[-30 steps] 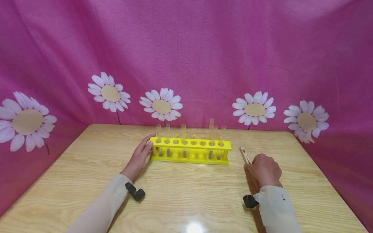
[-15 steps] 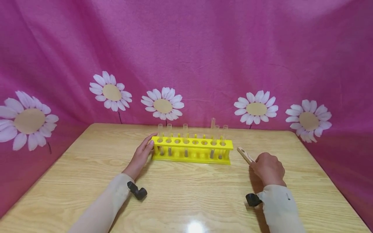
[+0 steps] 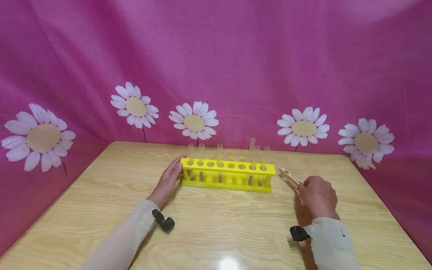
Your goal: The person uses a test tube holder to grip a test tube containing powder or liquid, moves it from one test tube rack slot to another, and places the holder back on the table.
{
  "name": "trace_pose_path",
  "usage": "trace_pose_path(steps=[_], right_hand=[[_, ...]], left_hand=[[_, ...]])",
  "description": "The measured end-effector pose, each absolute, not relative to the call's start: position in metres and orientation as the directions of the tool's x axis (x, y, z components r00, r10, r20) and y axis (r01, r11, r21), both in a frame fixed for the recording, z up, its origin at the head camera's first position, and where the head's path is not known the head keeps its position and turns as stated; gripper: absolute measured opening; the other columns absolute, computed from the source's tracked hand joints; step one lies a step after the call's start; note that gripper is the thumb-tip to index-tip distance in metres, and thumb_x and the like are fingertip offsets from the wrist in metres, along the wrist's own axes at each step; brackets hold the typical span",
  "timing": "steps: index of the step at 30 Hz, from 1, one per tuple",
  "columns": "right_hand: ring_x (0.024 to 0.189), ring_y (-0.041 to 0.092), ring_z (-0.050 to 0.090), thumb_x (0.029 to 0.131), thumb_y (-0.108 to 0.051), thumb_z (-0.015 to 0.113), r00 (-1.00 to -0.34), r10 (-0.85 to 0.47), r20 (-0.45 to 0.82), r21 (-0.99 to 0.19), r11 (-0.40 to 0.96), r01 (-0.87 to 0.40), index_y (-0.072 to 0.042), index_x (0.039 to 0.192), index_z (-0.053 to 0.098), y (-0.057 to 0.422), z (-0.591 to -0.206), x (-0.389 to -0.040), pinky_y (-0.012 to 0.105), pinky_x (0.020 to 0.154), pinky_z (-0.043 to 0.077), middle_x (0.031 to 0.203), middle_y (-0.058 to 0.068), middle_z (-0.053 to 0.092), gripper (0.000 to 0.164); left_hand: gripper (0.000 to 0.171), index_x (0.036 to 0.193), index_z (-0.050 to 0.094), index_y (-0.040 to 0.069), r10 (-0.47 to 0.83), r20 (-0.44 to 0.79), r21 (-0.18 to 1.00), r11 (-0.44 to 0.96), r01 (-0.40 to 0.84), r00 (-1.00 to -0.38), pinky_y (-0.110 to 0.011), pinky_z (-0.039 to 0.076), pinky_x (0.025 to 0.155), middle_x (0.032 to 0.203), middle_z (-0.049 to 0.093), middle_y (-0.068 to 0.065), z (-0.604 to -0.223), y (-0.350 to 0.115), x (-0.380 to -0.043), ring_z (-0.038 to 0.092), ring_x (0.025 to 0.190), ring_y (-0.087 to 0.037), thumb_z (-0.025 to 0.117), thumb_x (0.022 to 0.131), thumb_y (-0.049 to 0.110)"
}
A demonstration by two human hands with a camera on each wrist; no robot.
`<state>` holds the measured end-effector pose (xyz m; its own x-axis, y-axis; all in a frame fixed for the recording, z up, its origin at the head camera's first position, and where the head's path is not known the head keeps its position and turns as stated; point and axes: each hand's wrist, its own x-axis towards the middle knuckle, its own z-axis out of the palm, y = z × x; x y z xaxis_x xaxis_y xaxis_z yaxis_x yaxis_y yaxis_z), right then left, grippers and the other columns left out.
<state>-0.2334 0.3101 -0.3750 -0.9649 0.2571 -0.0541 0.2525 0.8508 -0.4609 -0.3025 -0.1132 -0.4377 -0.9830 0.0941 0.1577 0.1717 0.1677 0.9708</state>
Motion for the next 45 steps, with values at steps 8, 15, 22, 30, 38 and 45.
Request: trace_pose_path(steps=[8,15,22,30,38,45], right_hand=[[0.064,0.031,0.051,0.095,-0.021,0.057,-0.949,0.246,0.198,-0.446,0.885,0.136,0.007,0.106,0.062,0.307,-0.347,-0.223,0.037,0.051,0.035,0.077,0.017,0.063,0.030],[0.079,0.040,0.049,0.097,-0.021,0.054,-0.878,0.331,0.345,-0.498,0.858,0.128,0.010,0.111,0.057,0.287,-0.319,-0.229,0.046,0.061,0.037,0.094,0.028,0.057,0.034],[0.085,0.039,0.049,0.095,-0.021,0.058,-0.848,0.364,0.384,-0.570,0.817,0.092,0.010,0.118,0.058,0.261,-0.301,-0.228,0.042,0.062,0.038,0.103,0.027,0.057,0.038],[0.087,0.037,0.052,0.094,-0.021,0.060,-0.860,0.317,0.399,-0.606,0.796,0.013,0.005,0.122,0.060,0.225,-0.286,-0.223,0.036,0.059,0.044,0.111,0.026,0.060,0.038],[0.082,0.035,0.056,0.092,-0.014,0.065,-0.850,0.231,0.473,-0.566,0.819,-0.093,0.008,0.116,0.063,0.198,-0.291,-0.218,0.037,0.057,0.049,0.101,0.024,0.058,0.033],[0.078,0.033,0.057,0.092,-0.013,0.064,-0.824,0.156,0.545,-0.509,0.842,-0.177,0.007,0.112,0.064,0.183,-0.297,-0.221,0.043,0.063,0.050,0.098,0.021,0.063,0.028]], left_hand=[[0.040,0.138,0.048,0.044,0.100,0.159,0.972,0.161,0.174,-0.982,-0.045,0.036,0.107,0.144,0.045,0.006,-0.441,-0.112,-0.304,0.045,0.123,-0.022,0.041,0.100,0.053],[0.039,0.137,0.048,0.044,0.085,0.160,0.970,0.169,0.173,-0.983,-0.045,0.033,0.109,0.147,0.042,0.006,-0.440,-0.114,-0.303,0.043,0.128,-0.022,0.042,0.100,0.052],[0.039,0.138,0.049,0.041,0.078,0.153,0.972,0.167,0.165,-0.985,-0.046,0.035,0.108,0.147,0.042,0.005,-0.440,-0.113,-0.302,0.043,0.128,-0.022,0.042,0.101,0.049],[0.039,0.138,0.049,0.043,0.077,0.148,0.974,0.161,0.158,-0.986,-0.046,0.036,0.107,0.145,0.044,0.003,-0.438,-0.112,-0.302,0.047,0.123,-0.024,0.042,0.100,0.052],[0.045,0.142,0.047,0.036,0.093,0.143,0.976,0.153,0.156,-0.985,-0.045,0.034,0.108,0.148,0.041,0.003,-0.441,-0.111,-0.301,0.046,0.126,-0.023,0.041,0.100,0.051],[0.046,0.143,0.046,0.036,0.087,0.158,0.968,0.182,0.172,-0.984,-0.046,0.030,0.111,0.147,0.043,0.002,-0.436,-0.113,-0.301,0.041,0.130,-0.023,0.040,0.100,0.052]])
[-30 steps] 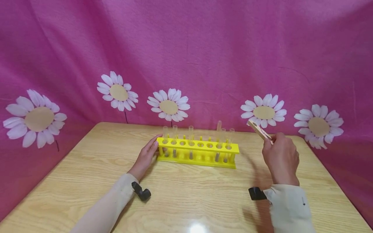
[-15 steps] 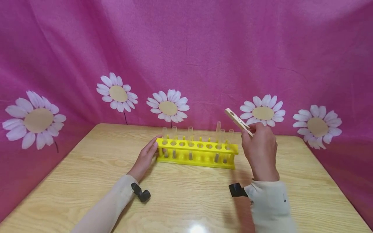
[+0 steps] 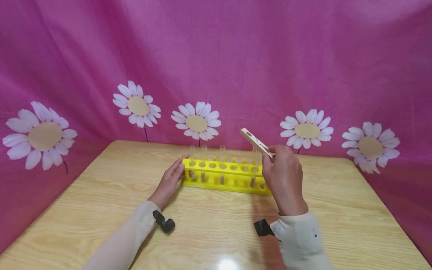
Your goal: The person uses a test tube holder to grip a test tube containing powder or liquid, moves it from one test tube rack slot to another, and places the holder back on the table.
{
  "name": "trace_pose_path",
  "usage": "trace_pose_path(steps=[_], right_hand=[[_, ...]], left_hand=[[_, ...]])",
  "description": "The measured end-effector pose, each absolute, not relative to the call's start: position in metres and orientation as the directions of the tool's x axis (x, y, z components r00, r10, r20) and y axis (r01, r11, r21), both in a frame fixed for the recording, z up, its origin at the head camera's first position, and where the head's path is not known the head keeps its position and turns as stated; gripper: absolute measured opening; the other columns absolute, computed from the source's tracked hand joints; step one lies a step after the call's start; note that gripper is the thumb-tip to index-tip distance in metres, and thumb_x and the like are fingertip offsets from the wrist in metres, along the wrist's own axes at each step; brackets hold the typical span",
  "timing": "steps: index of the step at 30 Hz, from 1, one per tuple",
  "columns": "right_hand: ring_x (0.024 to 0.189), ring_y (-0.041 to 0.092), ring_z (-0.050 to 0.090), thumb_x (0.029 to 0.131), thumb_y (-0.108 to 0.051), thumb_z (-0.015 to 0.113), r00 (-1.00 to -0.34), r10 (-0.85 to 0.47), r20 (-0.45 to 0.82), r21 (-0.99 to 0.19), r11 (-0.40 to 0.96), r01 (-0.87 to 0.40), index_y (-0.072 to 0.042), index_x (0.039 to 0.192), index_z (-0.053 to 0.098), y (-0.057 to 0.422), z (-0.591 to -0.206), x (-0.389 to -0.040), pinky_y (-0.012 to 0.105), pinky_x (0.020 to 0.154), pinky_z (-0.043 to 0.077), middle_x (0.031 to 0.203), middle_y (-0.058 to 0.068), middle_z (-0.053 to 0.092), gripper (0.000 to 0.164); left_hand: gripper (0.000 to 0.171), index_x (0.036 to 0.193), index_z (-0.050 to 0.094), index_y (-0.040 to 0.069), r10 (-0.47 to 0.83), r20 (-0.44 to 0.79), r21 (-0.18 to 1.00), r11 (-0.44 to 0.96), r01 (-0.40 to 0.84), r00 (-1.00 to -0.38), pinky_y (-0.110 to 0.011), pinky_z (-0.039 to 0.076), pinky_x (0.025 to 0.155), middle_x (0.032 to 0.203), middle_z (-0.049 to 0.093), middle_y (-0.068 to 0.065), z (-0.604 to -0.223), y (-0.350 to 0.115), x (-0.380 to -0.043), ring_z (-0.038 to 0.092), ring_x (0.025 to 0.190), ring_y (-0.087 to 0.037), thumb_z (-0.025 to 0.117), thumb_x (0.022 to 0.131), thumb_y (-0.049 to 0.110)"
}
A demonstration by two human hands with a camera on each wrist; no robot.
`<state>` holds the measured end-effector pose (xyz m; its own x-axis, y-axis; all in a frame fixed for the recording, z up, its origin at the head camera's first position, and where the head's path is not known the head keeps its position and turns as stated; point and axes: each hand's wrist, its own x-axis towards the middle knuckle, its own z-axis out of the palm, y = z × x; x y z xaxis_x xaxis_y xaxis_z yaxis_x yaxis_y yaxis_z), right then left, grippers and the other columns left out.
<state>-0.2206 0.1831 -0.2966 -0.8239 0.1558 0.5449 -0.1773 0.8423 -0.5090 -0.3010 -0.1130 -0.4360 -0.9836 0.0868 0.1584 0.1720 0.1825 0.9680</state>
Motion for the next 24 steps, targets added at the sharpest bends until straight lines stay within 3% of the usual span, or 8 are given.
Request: trace_pose_path(steps=[10,15,19,24], right_hand=[[0.077,0.032,0.056,0.090,-0.008,0.067,-0.787,0.070,0.612,-0.460,0.841,-0.284,0.005,0.105,0.065,0.167,-0.305,-0.220,0.044,0.066,0.046,0.093,0.019,0.060,0.021],[0.074,0.030,0.057,0.089,-0.007,0.068,-0.768,0.035,0.640,-0.427,0.847,-0.317,0.005,0.102,0.065,0.162,-0.312,-0.223,0.042,0.063,0.048,0.090,0.017,0.060,0.018],[0.074,0.030,0.060,0.088,-0.005,0.069,-0.766,0.011,0.643,-0.408,0.851,-0.330,0.005,0.101,0.064,0.159,-0.316,-0.224,0.043,0.063,0.053,0.090,0.017,0.060,0.017],[0.072,0.027,0.056,0.087,-0.005,0.070,-0.761,-0.005,0.648,-0.389,0.857,-0.337,0.003,0.097,0.063,0.157,-0.322,-0.225,0.042,0.064,0.053,0.086,0.014,0.059,0.015]], left_hand=[[0.040,0.140,0.048,0.040,0.080,0.151,0.971,0.176,0.163,-0.985,-0.045,0.030,0.111,0.143,0.046,0.002,-0.434,-0.117,-0.300,0.040,0.130,-0.020,0.041,0.101,0.048],[0.043,0.142,0.047,0.035,0.089,0.181,0.967,0.167,0.193,-0.980,-0.045,0.033,0.108,0.133,0.055,-0.005,-0.435,-0.118,-0.301,0.044,0.124,-0.022,0.040,0.102,0.048],[0.045,0.145,0.045,0.024,0.116,0.200,0.964,0.152,0.217,-0.973,-0.046,0.034,0.107,0.146,0.044,-0.005,-0.428,-0.117,-0.296,0.041,0.128,-0.024,0.039,0.104,0.040],[0.045,0.146,0.044,0.023,0.132,0.191,0.969,0.133,0.208,-0.973,-0.047,0.033,0.108,0.151,0.038,-0.004,-0.429,-0.113,-0.297,0.039,0.131,-0.025,0.039,0.104,0.039]])
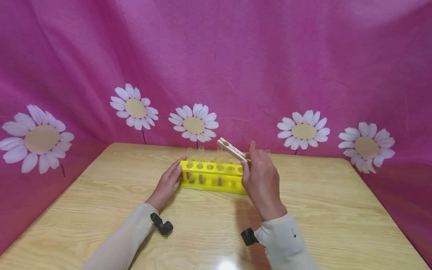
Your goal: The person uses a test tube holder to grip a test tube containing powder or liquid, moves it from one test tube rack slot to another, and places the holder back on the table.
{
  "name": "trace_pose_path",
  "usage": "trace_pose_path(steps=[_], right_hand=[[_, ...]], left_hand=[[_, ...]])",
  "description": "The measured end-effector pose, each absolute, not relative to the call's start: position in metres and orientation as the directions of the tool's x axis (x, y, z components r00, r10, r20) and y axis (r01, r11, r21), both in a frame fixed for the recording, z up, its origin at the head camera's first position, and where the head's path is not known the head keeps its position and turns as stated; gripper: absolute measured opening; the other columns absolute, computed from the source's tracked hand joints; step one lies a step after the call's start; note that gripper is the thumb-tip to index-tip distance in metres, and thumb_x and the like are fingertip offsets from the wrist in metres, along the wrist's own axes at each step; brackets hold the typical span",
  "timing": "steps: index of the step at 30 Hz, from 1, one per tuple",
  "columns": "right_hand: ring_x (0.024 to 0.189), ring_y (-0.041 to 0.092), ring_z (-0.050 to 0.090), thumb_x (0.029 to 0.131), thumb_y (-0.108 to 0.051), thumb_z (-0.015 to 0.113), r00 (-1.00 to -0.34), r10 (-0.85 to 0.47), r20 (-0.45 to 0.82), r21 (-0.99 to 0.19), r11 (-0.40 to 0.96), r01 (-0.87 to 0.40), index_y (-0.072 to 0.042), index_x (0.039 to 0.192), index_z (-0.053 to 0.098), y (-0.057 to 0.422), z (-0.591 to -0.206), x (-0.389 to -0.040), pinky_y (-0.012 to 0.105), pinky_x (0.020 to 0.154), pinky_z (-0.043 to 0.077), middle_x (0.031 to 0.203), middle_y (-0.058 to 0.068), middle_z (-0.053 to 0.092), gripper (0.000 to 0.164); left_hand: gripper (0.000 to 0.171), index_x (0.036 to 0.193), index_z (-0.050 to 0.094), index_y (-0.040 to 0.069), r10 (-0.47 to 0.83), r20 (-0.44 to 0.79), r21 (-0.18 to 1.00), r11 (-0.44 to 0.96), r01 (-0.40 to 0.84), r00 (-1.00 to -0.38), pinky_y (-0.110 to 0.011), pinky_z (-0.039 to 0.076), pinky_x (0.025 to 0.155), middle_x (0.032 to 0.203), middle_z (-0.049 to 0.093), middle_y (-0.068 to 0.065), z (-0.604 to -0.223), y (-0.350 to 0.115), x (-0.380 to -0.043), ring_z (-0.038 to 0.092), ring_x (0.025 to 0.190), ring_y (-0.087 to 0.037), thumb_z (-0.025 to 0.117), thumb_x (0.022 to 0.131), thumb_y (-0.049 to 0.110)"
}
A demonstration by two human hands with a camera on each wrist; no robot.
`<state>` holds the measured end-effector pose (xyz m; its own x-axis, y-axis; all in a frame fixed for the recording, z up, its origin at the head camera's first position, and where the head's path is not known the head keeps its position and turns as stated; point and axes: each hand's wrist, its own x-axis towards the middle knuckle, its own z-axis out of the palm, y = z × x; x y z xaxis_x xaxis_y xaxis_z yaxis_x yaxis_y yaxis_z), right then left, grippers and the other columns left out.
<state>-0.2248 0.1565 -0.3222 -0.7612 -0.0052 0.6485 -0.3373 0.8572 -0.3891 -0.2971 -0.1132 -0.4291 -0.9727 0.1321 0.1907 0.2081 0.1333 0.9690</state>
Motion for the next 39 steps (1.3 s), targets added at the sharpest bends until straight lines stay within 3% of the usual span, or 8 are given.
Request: trace_pose_path(steps=[9,14,22,26,34,39], right_hand=[[0.072,0.026,0.054,0.086,-0.005,0.070,-0.728,-0.020,0.685,-0.356,0.863,-0.359,0.002,0.092,0.063,0.151,-0.333,-0.229,0.040,0.063,0.051,0.081,0.013,0.058,0.011],[0.071,0.025,0.053,0.086,-0.005,0.071,-0.719,-0.010,0.695,-0.353,0.866,-0.354,0.002,0.092,0.062,0.147,-0.340,-0.231,0.038,0.062,0.049,0.082,0.013,0.058,0.013],[0.069,0.025,0.052,0.086,-0.005,0.070,-0.716,0.000,0.698,-0.359,0.865,-0.350,0.003,0.091,0.064,0.142,-0.348,-0.234,0.035,0.060,0.045,0.081,0.012,0.058,0.011],[0.068,0.025,0.050,0.086,-0.006,0.071,-0.737,-0.004,0.676,-0.350,0.878,-0.327,0.003,0.090,0.064,0.142,-0.349,-0.233,0.035,0.060,0.044,0.080,0.012,0.058,0.012],[0.069,0.026,0.049,0.088,-0.009,0.069,-0.839,-0.007,0.544,-0.370,0.895,-0.247,0.002,0.093,0.064,0.142,-0.347,-0.232,0.037,0.064,0.047,0.084,0.013,0.059,0.013],[0.065,0.024,0.048,0.087,-0.009,0.070,-0.858,-0.009,0.514,-0.367,0.901,-0.230,0.002,0.090,0.065,0.143,-0.348,-0.232,0.036,0.061,0.046,0.081,0.012,0.058,0.013]], left_hand=[[0.043,0.142,0.047,0.033,0.105,0.197,0.966,0.147,0.211,-0.975,-0.045,0.032,0.109,0.149,0.040,0.003,-0.438,-0.113,-0.302,0.038,0.133,-0.019,0.040,0.102,0.046],[0.045,0.143,0.047,0.033,0.106,0.188,0.968,0.147,0.202,-0.976,-0.045,0.032,0.109,0.143,0.047,-0.002,-0.439,-0.113,-0.301,0.045,0.126,-0.022,0.041,0.101,0.049],[0.038,0.139,0.049,0.041,0.097,0.179,0.969,0.157,0.193,-0.979,-0.043,0.033,0.108,0.131,0.057,-0.002,-0.439,-0.114,-0.303,0.051,0.116,-0.022,0.041,0.102,0.047],[0.039,0.140,0.048,0.040,0.096,0.182,0.967,0.164,0.196,-0.979,-0.043,0.033,0.108,0.133,0.055,-0.002,-0.438,-0.114,-0.302,0.050,0.117,-0.022,0.041,0.102,0.046],[0.040,0.140,0.048,0.040,0.089,0.181,0.964,0.180,0.194,-0.980,-0.045,0.031,0.109,0.143,0.048,0.000,-0.436,-0.113,-0.300,0.045,0.125,-0.021,0.041,0.101,0.050],[0.043,0.142,0.047,0.036,0.096,0.185,0.964,0.174,0.199,-0.978,-0.046,0.030,0.110,0.145,0.046,-0.001,-0.436,-0.114,-0.300,0.042,0.129,-0.021,0.040,0.101,0.049]])
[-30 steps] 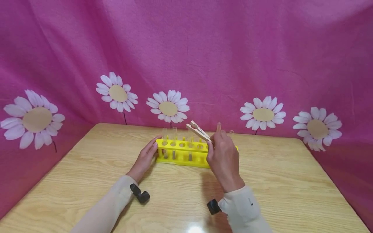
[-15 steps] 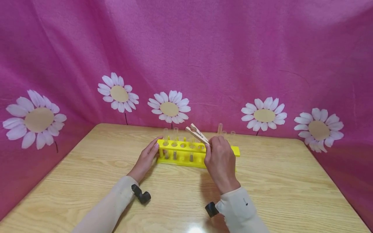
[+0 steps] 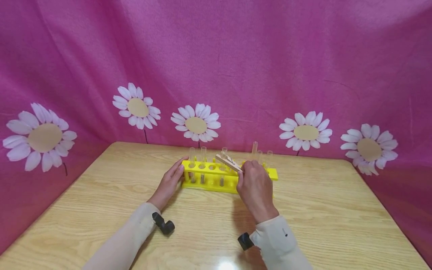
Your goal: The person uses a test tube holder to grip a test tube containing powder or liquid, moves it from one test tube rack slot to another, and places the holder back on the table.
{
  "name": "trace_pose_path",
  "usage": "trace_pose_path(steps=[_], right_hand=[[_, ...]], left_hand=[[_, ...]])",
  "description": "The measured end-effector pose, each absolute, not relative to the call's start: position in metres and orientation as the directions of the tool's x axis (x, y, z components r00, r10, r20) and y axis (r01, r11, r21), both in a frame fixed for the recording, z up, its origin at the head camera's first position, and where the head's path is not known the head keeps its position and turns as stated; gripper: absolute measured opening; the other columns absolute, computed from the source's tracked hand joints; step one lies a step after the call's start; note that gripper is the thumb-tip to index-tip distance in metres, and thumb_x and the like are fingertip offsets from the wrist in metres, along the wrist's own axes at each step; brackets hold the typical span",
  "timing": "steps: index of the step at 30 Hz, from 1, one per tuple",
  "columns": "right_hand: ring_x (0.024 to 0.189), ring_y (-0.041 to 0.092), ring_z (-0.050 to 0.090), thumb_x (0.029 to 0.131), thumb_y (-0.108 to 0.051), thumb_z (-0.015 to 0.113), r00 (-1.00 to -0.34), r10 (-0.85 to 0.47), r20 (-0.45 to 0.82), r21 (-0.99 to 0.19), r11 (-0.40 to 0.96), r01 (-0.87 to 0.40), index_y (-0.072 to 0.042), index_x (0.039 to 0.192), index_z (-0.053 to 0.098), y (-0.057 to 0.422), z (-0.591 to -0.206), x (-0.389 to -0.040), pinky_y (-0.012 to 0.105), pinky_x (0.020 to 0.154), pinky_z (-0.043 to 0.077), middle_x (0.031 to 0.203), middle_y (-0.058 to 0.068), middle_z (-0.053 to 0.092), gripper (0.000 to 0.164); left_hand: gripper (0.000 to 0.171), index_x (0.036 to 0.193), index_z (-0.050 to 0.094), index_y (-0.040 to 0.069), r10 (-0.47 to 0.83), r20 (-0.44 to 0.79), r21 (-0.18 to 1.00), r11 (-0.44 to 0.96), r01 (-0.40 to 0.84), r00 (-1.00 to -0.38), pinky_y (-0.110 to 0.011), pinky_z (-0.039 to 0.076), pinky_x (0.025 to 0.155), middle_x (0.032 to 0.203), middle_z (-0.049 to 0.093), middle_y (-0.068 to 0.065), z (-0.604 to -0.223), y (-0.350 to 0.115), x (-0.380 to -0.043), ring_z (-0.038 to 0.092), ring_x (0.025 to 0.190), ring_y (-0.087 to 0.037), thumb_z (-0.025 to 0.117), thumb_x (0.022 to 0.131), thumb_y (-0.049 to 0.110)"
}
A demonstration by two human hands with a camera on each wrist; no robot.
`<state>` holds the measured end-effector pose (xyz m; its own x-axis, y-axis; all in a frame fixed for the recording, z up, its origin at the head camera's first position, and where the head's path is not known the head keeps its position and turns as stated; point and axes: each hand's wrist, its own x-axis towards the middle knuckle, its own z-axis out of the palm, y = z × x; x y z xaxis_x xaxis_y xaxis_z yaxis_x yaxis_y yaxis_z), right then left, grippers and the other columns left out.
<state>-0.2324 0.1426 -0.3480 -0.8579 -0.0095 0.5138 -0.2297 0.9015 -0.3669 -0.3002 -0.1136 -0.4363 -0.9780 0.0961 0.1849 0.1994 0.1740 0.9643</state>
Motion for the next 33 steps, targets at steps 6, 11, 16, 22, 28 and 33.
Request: trace_pose_path(steps=[6,11,16,22,28,33], right_hand=[[0.064,0.023,0.047,0.087,-0.009,0.070,-0.878,-0.018,0.478,-0.364,0.906,-0.217,0.001,0.089,0.064,0.1438,-0.3487,-0.2329,0.035,0.060,0.045,0.080,0.011,0.058,0.012],[0.063,0.023,0.047,0.086,-0.009,0.069,-0.899,-0.023,0.437,-0.367,0.908,-0.202,0.001,0.090,0.064,0.1440,-0.3484,-0.2334,0.034,0.059,0.045,0.080,0.011,0.058,0.012],[0.061,0.022,0.046,0.086,-0.008,0.069,-0.908,-0.031,0.418,-0.365,0.909,-0.199,0.001,0.089,0.064,0.1445,-0.3486,-0.2337,0.033,0.057,0.043,0.078,0.010,0.056,0.011],[0.063,0.023,0.048,0.087,-0.009,0.068,-0.929,-0.019,0.370,-0.386,0.907,-0.172,0.001,0.092,0.065,0.1449,-0.3468,-0.2337,0.032,0.058,0.044,0.080,0.010,0.058,0.012],[0.066,0.023,0.049,0.089,-0.011,0.067,-0.953,-0.001,0.302,-0.423,0.896,-0.134,0.002,0.098,0.066,0.1449,-0.3423,-0.2329,0.031,0.058,0.044,0.084,0.010,0.060,0.015],[0.066,0.023,0.049,0.089,-0.011,0.067,-0.956,0.004,0.295,-0.433,0.892,-0.130,0.001,0.098,0.067,0.1457,-0.3403,-0.2327,0.031,0.058,0.043,0.084,0.010,0.060,0.015]], left_hand=[[0.042,0.141,0.047,0.038,0.097,0.179,0.963,0.188,0.195,-0.979,-0.046,0.031,0.110,0.142,0.049,-0.002,-0.4350,-0.1133,-0.3005,0.043,0.127,-0.021,0.040,0.101,0.049],[0.042,0.141,0.047,0.037,0.093,0.187,0.960,0.192,0.202,-0.978,-0.046,0.032,0.109,0.135,0.054,-0.004,-0.4336,-0.1138,-0.3004,0.045,0.124,-0.022,0.040,0.101,0.049],[0.042,0.142,0.047,0.036,0.100,0.183,0.963,0.182,0.198,-0.978,-0.045,0.032,0.109,0.130,0.057,-0.007,-0.4336,-0.1140,-0.3000,0.047,0.120,-0.024,0.040,0.102,0.047],[0.045,0.146,0.043,0.025,0.120,0.172,0.963,0.186,0.193,-0.978,-0.046,0.031,0.108,0.119,0.062,-0.016,-0.4274,-0.1147,-0.2969,0.050,0.118,-0.028,0.038,0.104,0.040],[0.041,0.141,0.047,0.037,0.096,0.179,0.964,0.182,0.194,-0.979,-0.044,0.032,0.108,0.130,0.058,-0.006,-0.4345,-0.1151,-0.2996,0.049,0.120,-0.023,0.040,0.102,0.047],[0.039,0.140,0.048,0.039,0.092,0.187,0.962,0.183,0.202,-0.978,-0.045,0.031,0.109,0.141,0.049,0.000,-0.4355,-0.1146,-0.2997,0.044,0.125,-0.022,0.040,0.102,0.046]])
